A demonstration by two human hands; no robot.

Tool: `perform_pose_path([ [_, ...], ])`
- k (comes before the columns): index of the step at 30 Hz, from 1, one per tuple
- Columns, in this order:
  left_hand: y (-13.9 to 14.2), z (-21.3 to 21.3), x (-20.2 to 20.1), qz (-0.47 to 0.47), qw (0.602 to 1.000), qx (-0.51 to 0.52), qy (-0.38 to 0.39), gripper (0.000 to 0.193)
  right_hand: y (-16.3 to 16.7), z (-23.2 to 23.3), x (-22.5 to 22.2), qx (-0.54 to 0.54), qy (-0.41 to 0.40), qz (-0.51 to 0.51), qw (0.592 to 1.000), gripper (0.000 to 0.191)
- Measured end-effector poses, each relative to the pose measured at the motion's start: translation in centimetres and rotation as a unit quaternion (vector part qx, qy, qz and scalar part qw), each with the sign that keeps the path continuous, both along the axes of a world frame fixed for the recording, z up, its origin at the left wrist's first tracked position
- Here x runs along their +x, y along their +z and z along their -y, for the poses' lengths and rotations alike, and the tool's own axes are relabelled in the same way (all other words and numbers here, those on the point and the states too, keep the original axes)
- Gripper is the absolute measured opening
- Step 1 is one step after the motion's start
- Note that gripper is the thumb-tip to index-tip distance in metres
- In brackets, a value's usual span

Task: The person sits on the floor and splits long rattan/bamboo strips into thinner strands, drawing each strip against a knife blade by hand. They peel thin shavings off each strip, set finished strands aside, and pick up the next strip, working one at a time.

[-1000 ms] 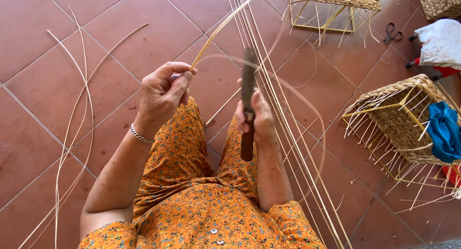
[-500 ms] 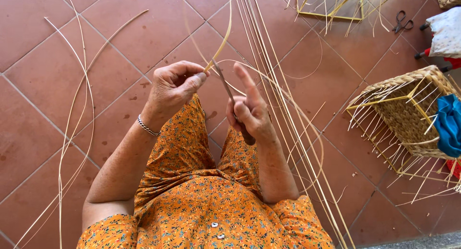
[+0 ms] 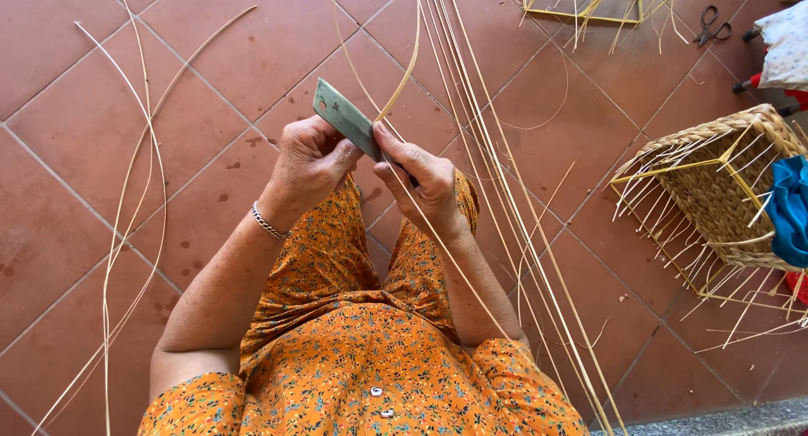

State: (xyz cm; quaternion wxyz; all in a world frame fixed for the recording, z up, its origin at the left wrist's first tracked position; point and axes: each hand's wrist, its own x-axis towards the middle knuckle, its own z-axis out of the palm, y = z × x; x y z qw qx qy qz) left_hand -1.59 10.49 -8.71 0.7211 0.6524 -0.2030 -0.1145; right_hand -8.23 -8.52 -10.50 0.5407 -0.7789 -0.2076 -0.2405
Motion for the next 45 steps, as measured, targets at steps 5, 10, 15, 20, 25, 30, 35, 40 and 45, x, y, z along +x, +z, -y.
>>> perform_pose_path([
  [5,0.0,0.0,-1.6,0.044,0.992,0.113,0.029,0.008,-2.2,2.2,2.6,0.212,-0.116,0.013,0.97,0.014],
  [10,-0.3,-1.6,-1.0,0.011,0.994,0.099,0.046,0.006,-2.4,10.6,3.4,0.735,0.099,-0.13,0.658,0.058],
  [15,-0.5,-2.6,-0.5,0.093,0.972,0.188,0.106,0.007,-3.5,9.3,2.6,0.682,0.259,-0.153,0.667,0.085],
  [20,0.3,-3.8,-1.5,0.152,0.953,0.228,0.127,0.011,-2.8,4.2,2.9,0.528,0.23,-0.286,0.766,0.079],
  [25,0.6,-6.3,-2.5,0.243,0.938,0.216,0.119,0.009,-1.5,2.7,3.9,0.525,0.256,-0.326,0.744,0.067],
  [30,-0.7,-9.4,-4.0,0.15,0.934,0.299,0.128,0.008,-2.4,2.4,5.0,0.544,0.348,-0.311,0.697,0.063],
  [35,-1.9,-11.3,-4.8,0.112,0.94,0.28,0.159,0.008,-4.2,1.1,6.3,0.514,0.31,-0.355,0.717,0.059],
  [40,-2.7,-11.8,-5.3,0.116,0.945,0.245,0.181,0.008,-4.2,0.0,6.7,0.502,0.321,-0.385,0.705,0.062],
  [45,-2.7,-12.6,-5.5,0.124,0.938,0.279,0.164,0.01,-2.2,-0.4,8.1,0.448,0.363,-0.388,0.72,0.061],
])
